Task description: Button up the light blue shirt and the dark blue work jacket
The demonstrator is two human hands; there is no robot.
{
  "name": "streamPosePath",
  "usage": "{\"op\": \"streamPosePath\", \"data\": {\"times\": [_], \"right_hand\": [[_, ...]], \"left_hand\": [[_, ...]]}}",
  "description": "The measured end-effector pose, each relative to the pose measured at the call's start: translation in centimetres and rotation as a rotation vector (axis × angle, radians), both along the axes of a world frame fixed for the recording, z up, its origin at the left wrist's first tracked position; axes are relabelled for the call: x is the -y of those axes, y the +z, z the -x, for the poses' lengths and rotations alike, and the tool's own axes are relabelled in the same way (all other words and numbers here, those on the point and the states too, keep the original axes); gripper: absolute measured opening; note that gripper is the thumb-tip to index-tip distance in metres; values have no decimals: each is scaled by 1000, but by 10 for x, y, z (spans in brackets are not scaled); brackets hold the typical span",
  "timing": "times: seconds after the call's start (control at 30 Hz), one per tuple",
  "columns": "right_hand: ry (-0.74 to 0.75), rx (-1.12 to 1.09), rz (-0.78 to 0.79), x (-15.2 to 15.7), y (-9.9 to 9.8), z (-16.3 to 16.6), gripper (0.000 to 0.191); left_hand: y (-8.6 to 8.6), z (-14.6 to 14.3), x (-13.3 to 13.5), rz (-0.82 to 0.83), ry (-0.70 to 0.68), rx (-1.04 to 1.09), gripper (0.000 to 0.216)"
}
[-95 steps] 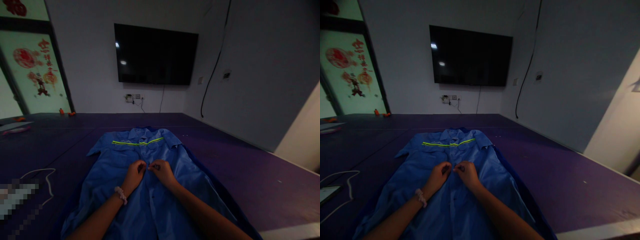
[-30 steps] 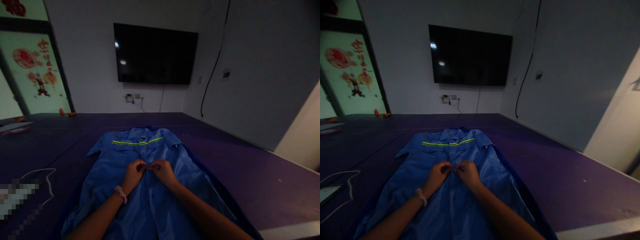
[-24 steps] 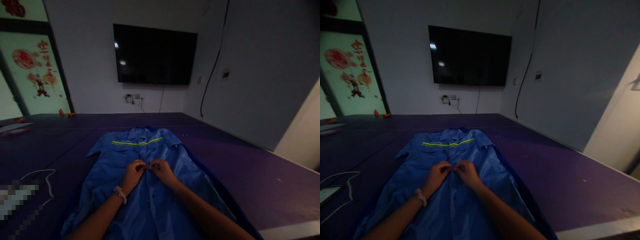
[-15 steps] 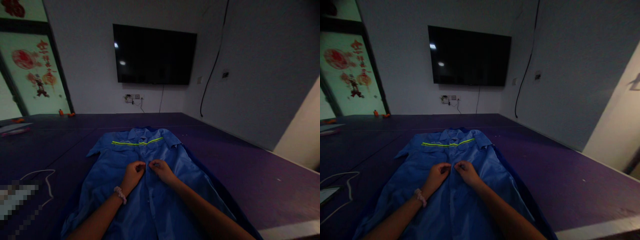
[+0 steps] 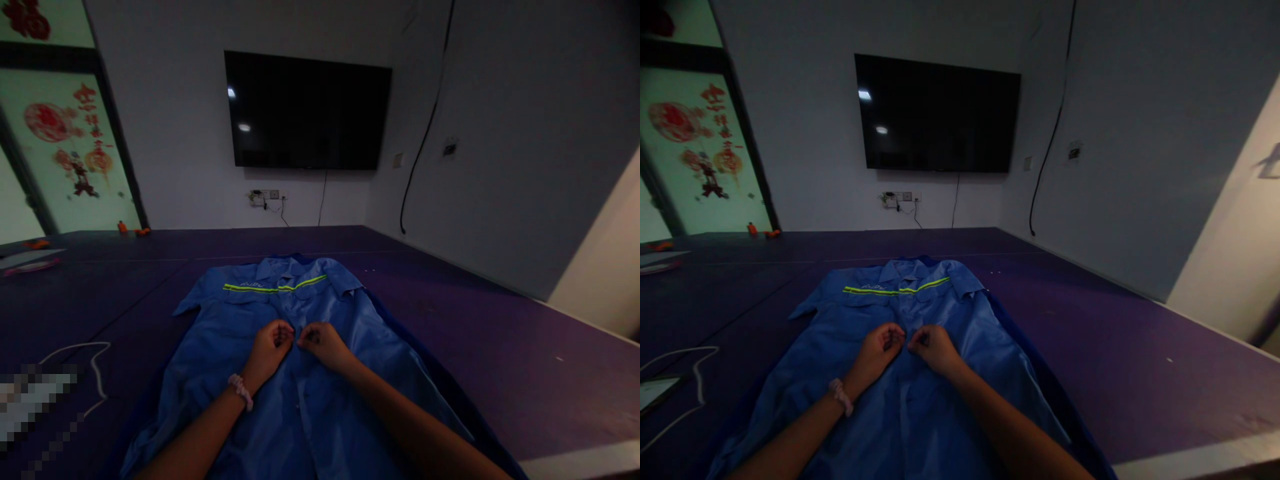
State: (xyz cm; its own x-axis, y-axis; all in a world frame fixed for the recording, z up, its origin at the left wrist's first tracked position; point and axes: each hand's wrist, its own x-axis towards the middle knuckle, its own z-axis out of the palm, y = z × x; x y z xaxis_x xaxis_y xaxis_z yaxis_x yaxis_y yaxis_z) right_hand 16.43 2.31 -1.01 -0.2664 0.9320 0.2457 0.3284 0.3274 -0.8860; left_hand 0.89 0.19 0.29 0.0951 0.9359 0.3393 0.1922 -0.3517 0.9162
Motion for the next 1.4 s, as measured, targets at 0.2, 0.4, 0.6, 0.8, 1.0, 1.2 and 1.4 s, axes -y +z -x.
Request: {"op": "streamPosePath", "data": {"times": [0.2,0.4,0.6,0.8,1.0,1.2,1.4], "right_hand": [[-42,42,0,4,5,2,9],[-88,199,-141,6,9,3,8],[-66,209,-170,5,9,2,10],[-53,222,-208,8,14,2,12],[-38,386,-319,10,18,1,10],[-45,422,-338,9,14,0,11],[-61,326,-274,4,8,2,10]], "left_hand": [[-1,-2,2,-30,-25,-12,12],[2,-3,4,24,6,-13,12],[-1,-2,1,44,25,19,17],[-2,-1,0,30,20,7,19],[-2,-3,1,-14,22,-16,16],[1,-4,4,-9,42,-17,17],[0,-2,-2,104,40,48,22]]}}
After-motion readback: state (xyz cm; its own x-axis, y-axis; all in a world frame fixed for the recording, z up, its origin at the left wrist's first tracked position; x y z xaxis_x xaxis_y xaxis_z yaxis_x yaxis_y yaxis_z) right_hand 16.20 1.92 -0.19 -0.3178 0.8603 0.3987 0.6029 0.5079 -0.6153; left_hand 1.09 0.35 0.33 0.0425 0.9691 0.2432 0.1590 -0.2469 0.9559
